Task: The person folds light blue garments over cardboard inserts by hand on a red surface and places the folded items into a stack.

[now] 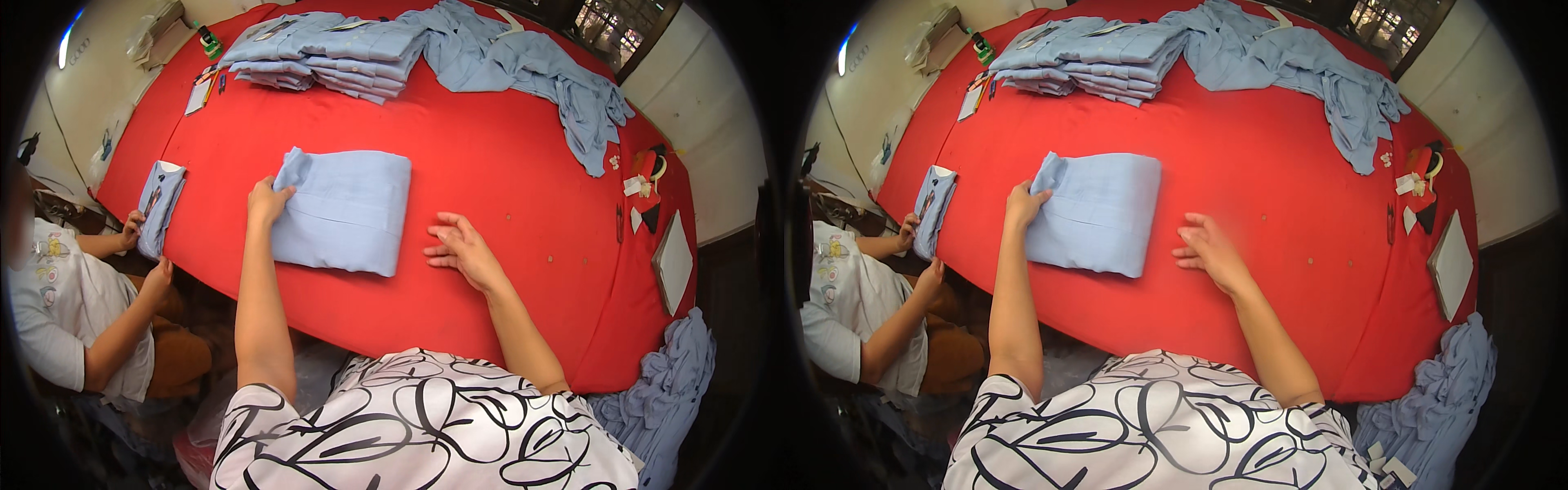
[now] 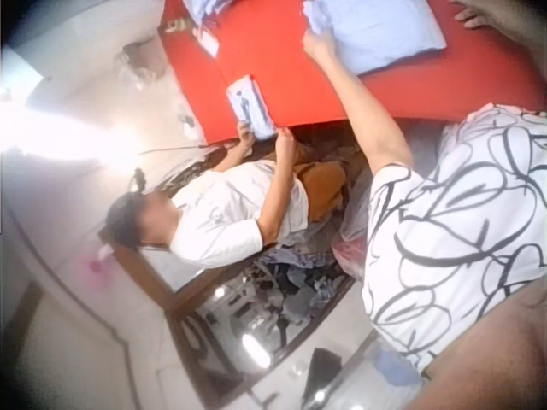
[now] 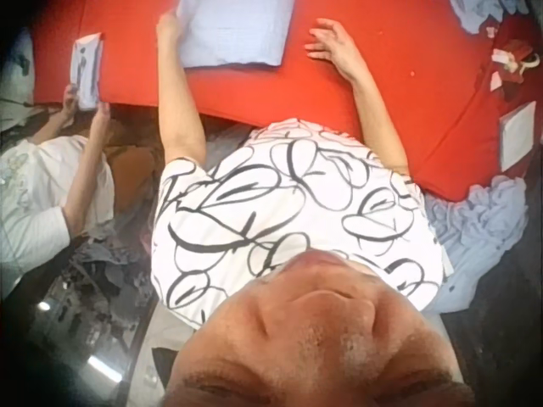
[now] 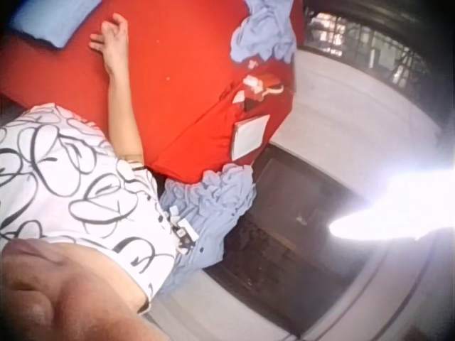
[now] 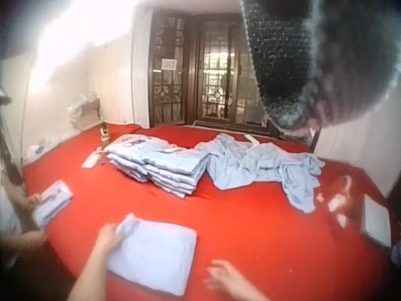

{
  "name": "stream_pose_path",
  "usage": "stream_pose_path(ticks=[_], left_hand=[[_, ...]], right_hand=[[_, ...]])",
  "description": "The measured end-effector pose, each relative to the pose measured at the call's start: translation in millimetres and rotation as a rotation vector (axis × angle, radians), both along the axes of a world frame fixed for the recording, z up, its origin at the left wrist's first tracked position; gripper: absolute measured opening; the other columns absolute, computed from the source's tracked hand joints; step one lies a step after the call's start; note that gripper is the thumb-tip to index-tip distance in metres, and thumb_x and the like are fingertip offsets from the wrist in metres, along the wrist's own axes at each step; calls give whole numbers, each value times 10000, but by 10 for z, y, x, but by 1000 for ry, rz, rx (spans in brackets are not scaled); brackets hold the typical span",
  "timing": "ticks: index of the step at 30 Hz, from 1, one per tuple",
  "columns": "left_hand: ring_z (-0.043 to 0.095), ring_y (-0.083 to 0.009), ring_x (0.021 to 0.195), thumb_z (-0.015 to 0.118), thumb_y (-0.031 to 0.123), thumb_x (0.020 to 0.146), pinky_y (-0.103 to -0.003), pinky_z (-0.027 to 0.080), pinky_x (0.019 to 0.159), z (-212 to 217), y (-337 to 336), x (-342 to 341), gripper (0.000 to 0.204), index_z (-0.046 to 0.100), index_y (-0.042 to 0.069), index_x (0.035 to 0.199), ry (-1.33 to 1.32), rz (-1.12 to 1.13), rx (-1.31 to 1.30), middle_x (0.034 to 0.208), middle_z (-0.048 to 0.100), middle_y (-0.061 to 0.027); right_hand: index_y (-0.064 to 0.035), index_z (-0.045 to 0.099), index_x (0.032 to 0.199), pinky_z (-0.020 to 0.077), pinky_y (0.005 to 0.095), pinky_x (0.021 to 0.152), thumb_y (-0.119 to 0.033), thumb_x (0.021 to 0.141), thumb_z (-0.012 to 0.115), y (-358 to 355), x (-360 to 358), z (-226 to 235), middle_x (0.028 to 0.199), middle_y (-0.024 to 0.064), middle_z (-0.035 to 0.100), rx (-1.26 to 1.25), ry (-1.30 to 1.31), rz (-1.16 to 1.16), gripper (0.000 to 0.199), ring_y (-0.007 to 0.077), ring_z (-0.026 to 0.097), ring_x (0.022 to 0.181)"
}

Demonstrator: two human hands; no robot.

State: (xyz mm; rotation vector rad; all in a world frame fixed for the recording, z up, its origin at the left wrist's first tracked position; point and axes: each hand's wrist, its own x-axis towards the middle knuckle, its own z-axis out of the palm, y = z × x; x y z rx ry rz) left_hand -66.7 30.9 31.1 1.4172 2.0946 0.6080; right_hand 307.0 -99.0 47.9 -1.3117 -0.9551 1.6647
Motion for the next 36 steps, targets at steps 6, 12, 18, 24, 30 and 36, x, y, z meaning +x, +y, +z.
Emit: stream_pose_path(ticks=[6,12,18,24,30,36], left_hand=[[678,-260,872,721,10,806,-379,548,789,-462,-719,706,452,511,-6,1206,-532,-66,186,1001,683,-197],[593,-258,1147,569,-110,865,-346,472,975,-236,-1641,1945,898,51,123,1561,-542,-335,203,1248,567,-236],[610,-238,1113,591,-70,862,-326,480,934,-344,-1865,2171,916,43,143,1565,-549,-344,337,1211,586,-219],[702,-303,831,701,145,866,-362,541,809,-271,-2072,2141,928,59,-71,1499,-650,-411,-258,894,685,-234],[674,-254,714,716,335,881,-342,517,699,122,-1899,1975,590,549,-119,1220,-521,-566,-411,820,673,-180],[577,-257,742,690,268,903,-382,454,662,203,-1576,2097,308,705,-35,958,-256,-671,-23,826,598,-130]], right_hand=[[-31,430,1435,326,541,1094,-291,942,572,191,168,405,1491,221,394,454,-1222,14,575,392,426,1320],[-99,374,1492,240,523,1151,-492,981,455,626,602,-95,1544,184,340,364,-1507,122,650,380,298,1426],[-153,386,1497,145,584,1162,-532,971,462,665,847,213,1562,154,323,658,-1413,-17,653,380,238,1458],[-203,421,1484,110,597,1163,-534,962,488,57,1005,-321,1573,122,315,421,-1589,-152,622,330,235,1466],[-81,571,1284,346,431,1044,-357,947,574,-237,1292,195,1338,171,526,509,-1223,-317,435,320,464,1266],[2,614,807,430,288,580,-236,860,726,-1563,1102,3,677,51,584,42,-1092,-292,268,115,511,623]])
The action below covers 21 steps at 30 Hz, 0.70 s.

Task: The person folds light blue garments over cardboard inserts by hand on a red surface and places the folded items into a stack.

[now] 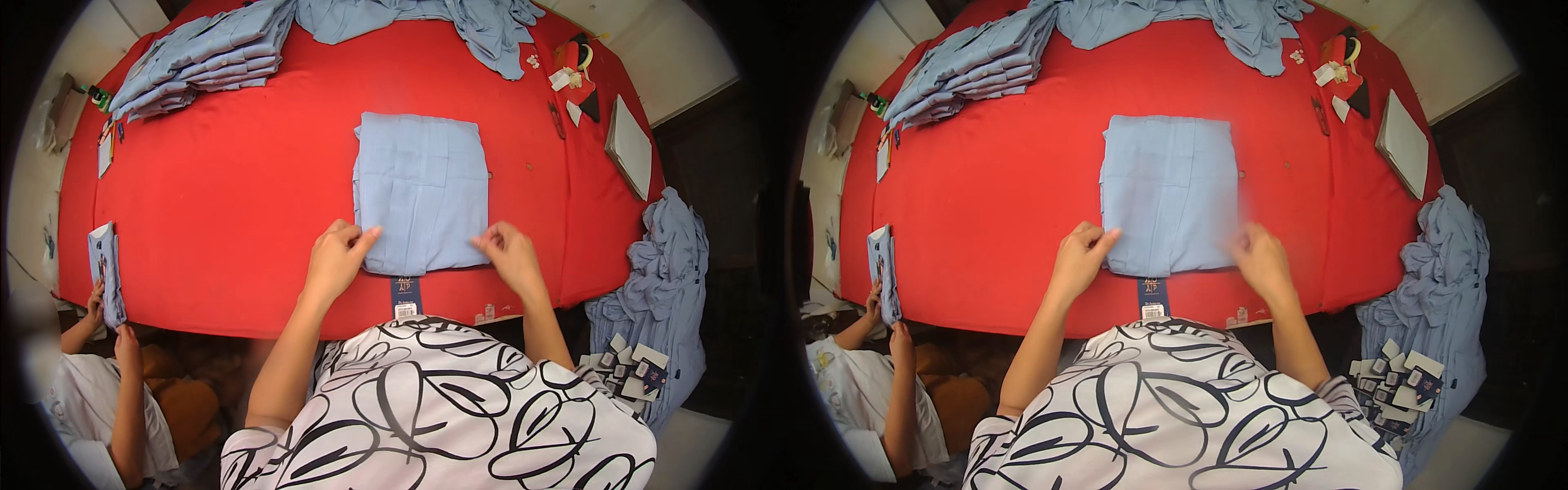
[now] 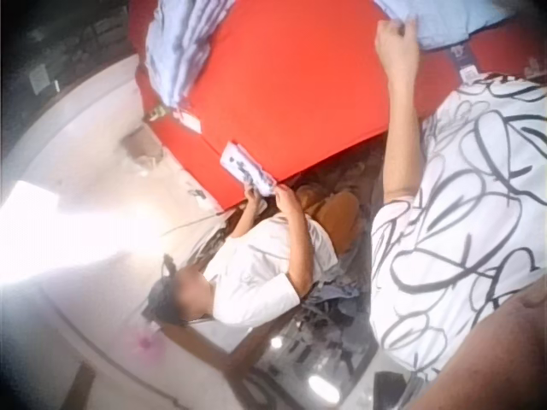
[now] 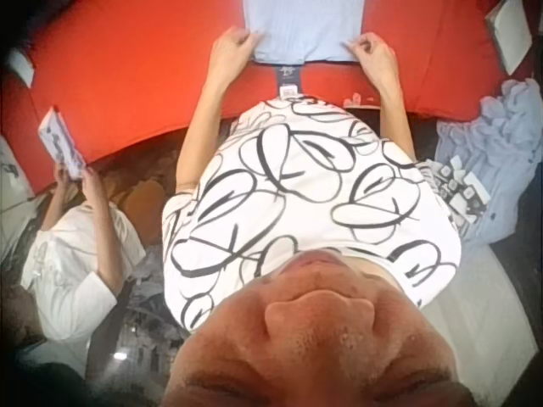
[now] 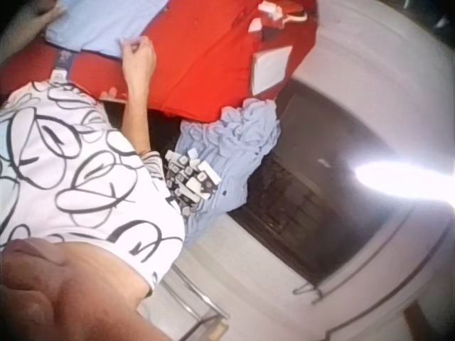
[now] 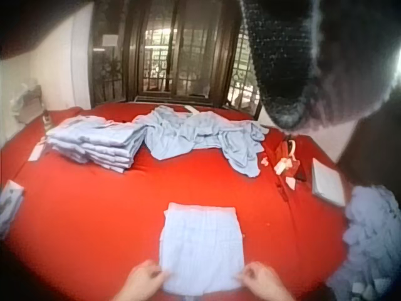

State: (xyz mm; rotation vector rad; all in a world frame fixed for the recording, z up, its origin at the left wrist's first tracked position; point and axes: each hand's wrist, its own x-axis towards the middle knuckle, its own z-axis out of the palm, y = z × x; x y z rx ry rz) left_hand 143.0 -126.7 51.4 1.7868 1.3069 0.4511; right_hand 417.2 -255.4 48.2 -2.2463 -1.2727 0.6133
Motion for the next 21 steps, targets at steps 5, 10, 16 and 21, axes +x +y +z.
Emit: stream_pose_path(ticks=[5,10,16,21], left_hand=[[614,-215,800,719,186,879,-345,484,712,76,8,54,277,664,-66,981,-169,-54,0,905,648,-124],[655,-191,967,734,161,863,-315,498,887,-61,5,44,329,654,-74,1078,-446,11,-595,1054,690,-171],[645,-179,1020,731,216,870,-317,459,967,50,289,41,382,664,-35,1151,-375,-188,-698,1095,701,-121],[626,-177,1069,666,277,931,-363,454,987,663,1100,448,369,624,14,1186,-719,-316,-512,1147,681,-73]], right_hand=[[6,610,789,417,265,567,-127,822,758,-199,-91,-197,676,37,566,209,45,-89,201,97,486,612],[4,603,787,415,266,569,-114,816,757,-148,-118,-111,689,29,546,139,239,-223,196,92,485,621],[13,633,841,464,356,630,-152,832,692,28,161,210,711,116,585,170,33,76,176,220,588,662],[-73,545,920,417,206,458,-219,997,555,890,472,829,726,18,580,453,652,54,166,79,594,562]])
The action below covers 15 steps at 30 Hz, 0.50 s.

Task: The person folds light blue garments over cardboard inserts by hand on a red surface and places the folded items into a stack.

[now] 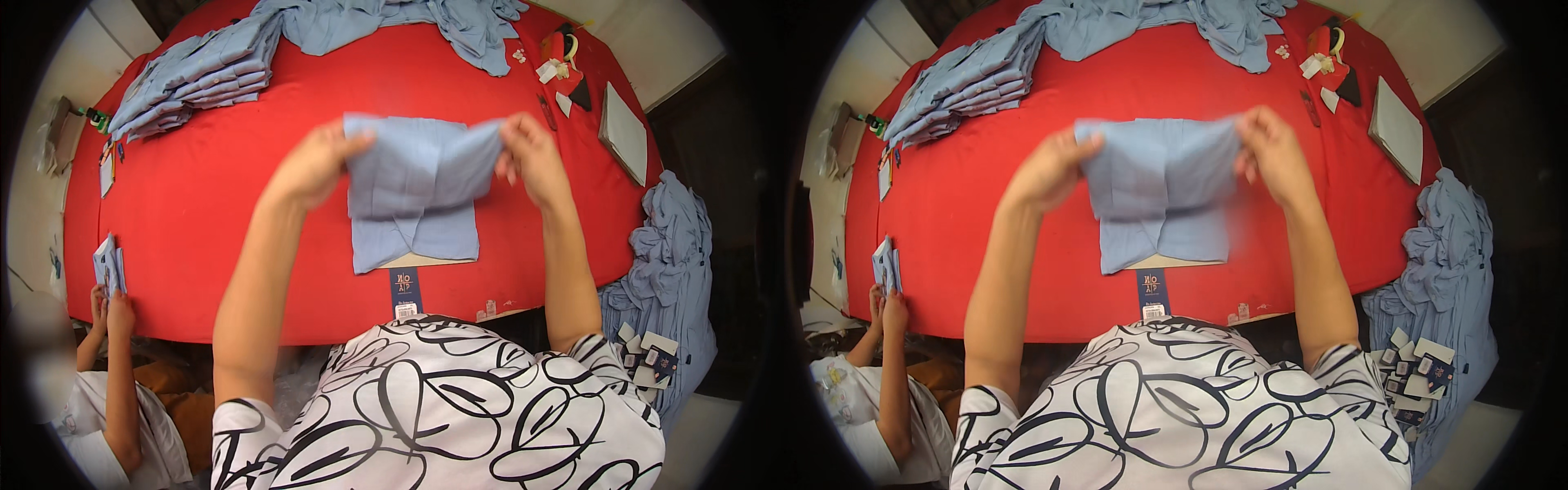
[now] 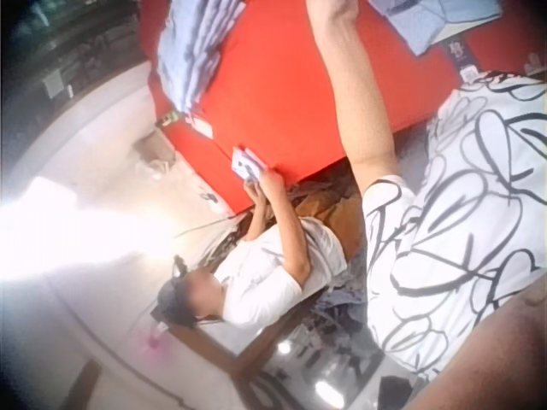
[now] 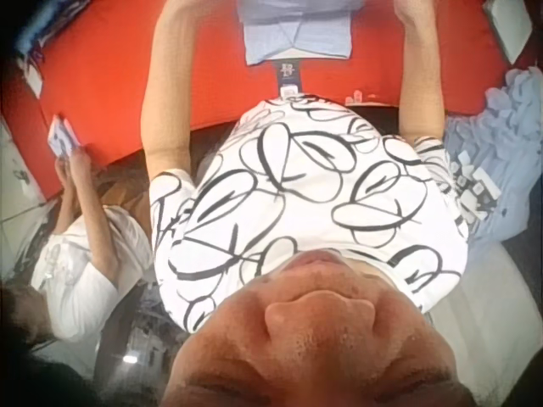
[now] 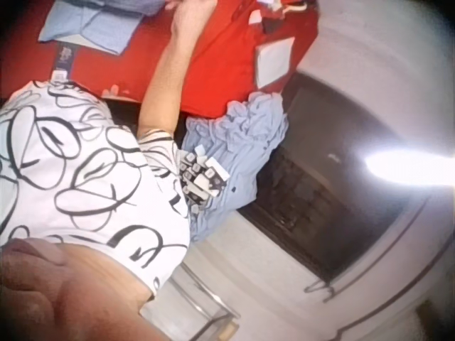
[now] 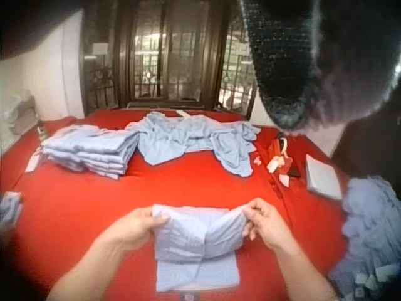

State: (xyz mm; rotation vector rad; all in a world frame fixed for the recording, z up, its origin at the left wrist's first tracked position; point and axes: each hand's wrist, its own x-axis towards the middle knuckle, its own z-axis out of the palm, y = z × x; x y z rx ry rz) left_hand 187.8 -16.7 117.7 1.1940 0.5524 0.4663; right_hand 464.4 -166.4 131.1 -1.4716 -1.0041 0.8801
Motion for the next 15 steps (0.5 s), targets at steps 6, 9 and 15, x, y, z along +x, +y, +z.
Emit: stream_pose_path(ticks=[6,9,15], left_hand=[[618,-195,1083,618,209,965,-368,456,986,318,255,276,330,566,-2,1213,-496,99,-40,1182,655,-94],[598,-181,1111,662,198,935,-361,456,977,-206,-295,-7,372,561,-7,1228,-449,214,-119,1179,643,-86],[590,-157,994,707,233,906,-337,478,884,-843,-1233,-548,371,632,-9,1177,382,374,360,1017,662,-105]], right_hand=[[-61,499,1064,517,432,892,-253,1041,485,142,-244,104,1087,98,617,423,529,98,195,216,637,1004],[-90,504,1082,443,428,984,-243,1037,479,-322,-421,-378,1157,50,588,298,633,68,161,177,556,1087],[-43,478,1190,493,415,944,3,946,540,-1051,-719,-988,1138,109,571,-44,820,-183,256,211,577,1055]])
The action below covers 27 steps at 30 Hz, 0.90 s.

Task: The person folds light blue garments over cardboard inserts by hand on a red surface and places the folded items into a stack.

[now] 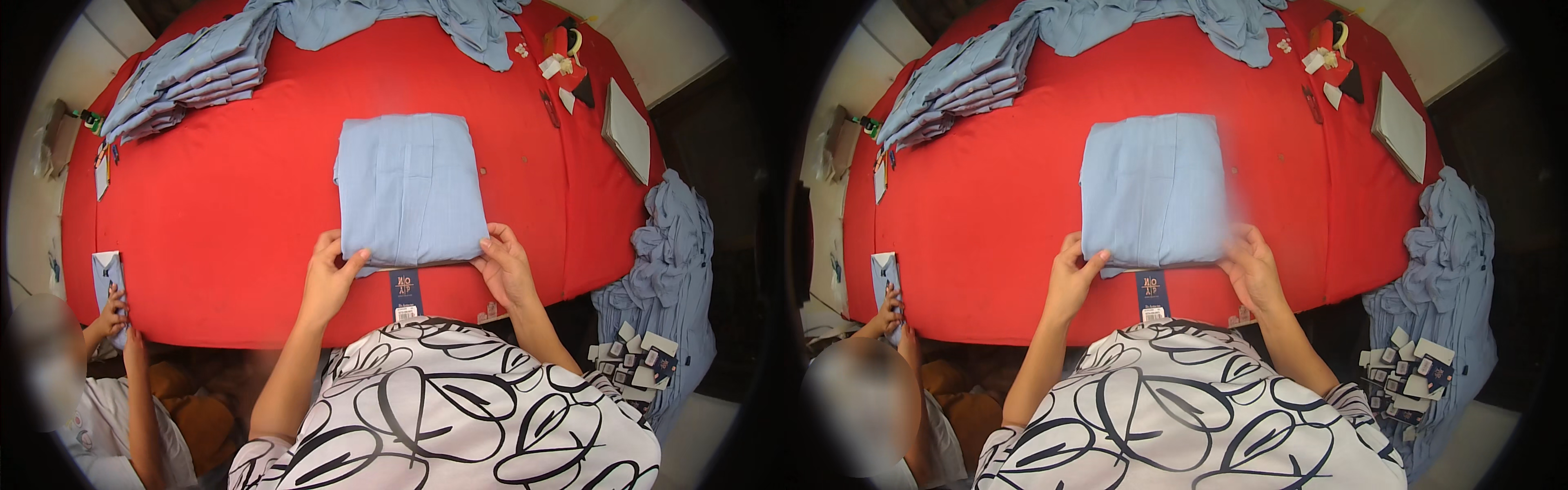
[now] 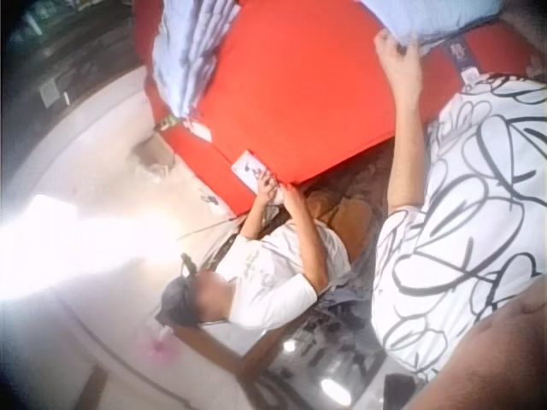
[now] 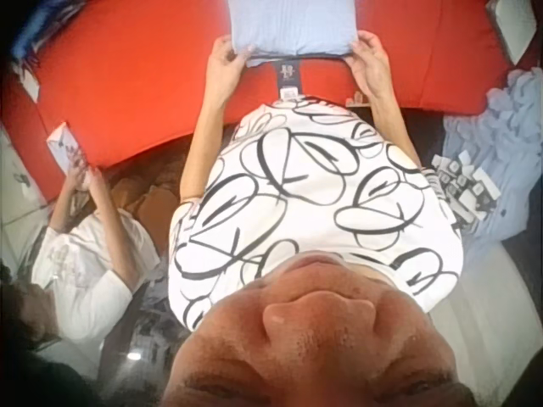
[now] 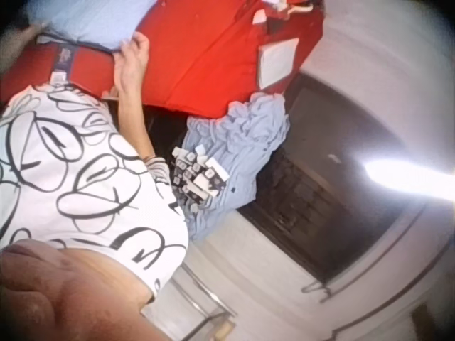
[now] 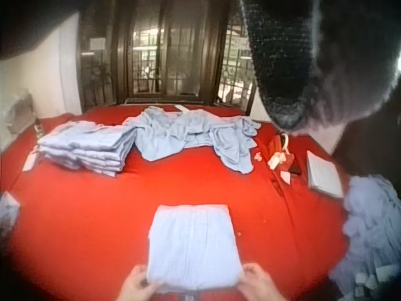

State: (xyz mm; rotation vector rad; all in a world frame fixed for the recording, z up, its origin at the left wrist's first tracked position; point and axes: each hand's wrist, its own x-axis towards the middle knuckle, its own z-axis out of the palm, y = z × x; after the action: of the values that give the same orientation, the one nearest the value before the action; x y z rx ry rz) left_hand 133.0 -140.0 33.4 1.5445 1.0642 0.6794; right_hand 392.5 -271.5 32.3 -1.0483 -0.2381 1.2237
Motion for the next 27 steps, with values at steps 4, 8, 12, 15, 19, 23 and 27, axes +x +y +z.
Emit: stream_pose_path(ticks=[4,8,12,15,19,23,27], left_hand=[[599,-143,824,710,279,905,-310,496,777,276,-190,-23,290,668,5,988,171,117,0,834,649,-81],[645,-169,779,563,462,977,-308,516,725,305,-276,88,496,647,-27,966,46,-421,-529,801,665,-85],[512,-245,1261,490,449,1011,-386,439,1058,284,-240,666,604,412,-33,1367,-779,-38,-1375,1342,517,-168],[372,-263,1383,496,430,1009,-421,344,1152,216,-212,970,678,232,14,1474,-968,82,-1080,1474,376,-143],[390,-275,1378,485,362,1019,-434,334,1156,648,-236,997,588,277,26,1453,-1010,70,-1065,1460,398,-130],[428,-274,1350,490,356,1019,-435,342,1149,783,-115,939,565,298,28,1437,-1049,-5,-1041,1450,407,-147],[506,-279,1282,490,342,1022,-439,370,1125,829,-130,879,532,324,17,1409,-953,21,-962,1391,474,-159]], right_hand=[[-48,444,1254,500,426,927,25,928,564,63,-28,135,1179,122,546,-36,-26,-6,355,214,566,1083],[-57,427,1299,502,411,906,18,924,578,300,-87,232,1225,116,517,-21,-60,-5,411,208,562,1085],[-58,418,1320,491,396,911,17,920,592,508,-110,355,1243,104,501,80,-238,55,443,199,536,1126],[-40,385,1352,450,437,1001,-147,997,523,431,-271,422,1235,143,535,154,-236,-135,396,227,532,1164],[-45,432,1338,390,467,1088,-328,1048,359,285,-292,192,1354,150,469,-16,234,-284,412,277,445,1291],[-34,442,1359,409,440,1079,-353,1035,382,620,-338,-11,1379,151,476,178,660,16,459,274,444,1294],[-28,474,1358,447,423,1031,-471,1002,440,1161,-198,-142,1306,135,553,285,319,114,569,260,534,1187]])
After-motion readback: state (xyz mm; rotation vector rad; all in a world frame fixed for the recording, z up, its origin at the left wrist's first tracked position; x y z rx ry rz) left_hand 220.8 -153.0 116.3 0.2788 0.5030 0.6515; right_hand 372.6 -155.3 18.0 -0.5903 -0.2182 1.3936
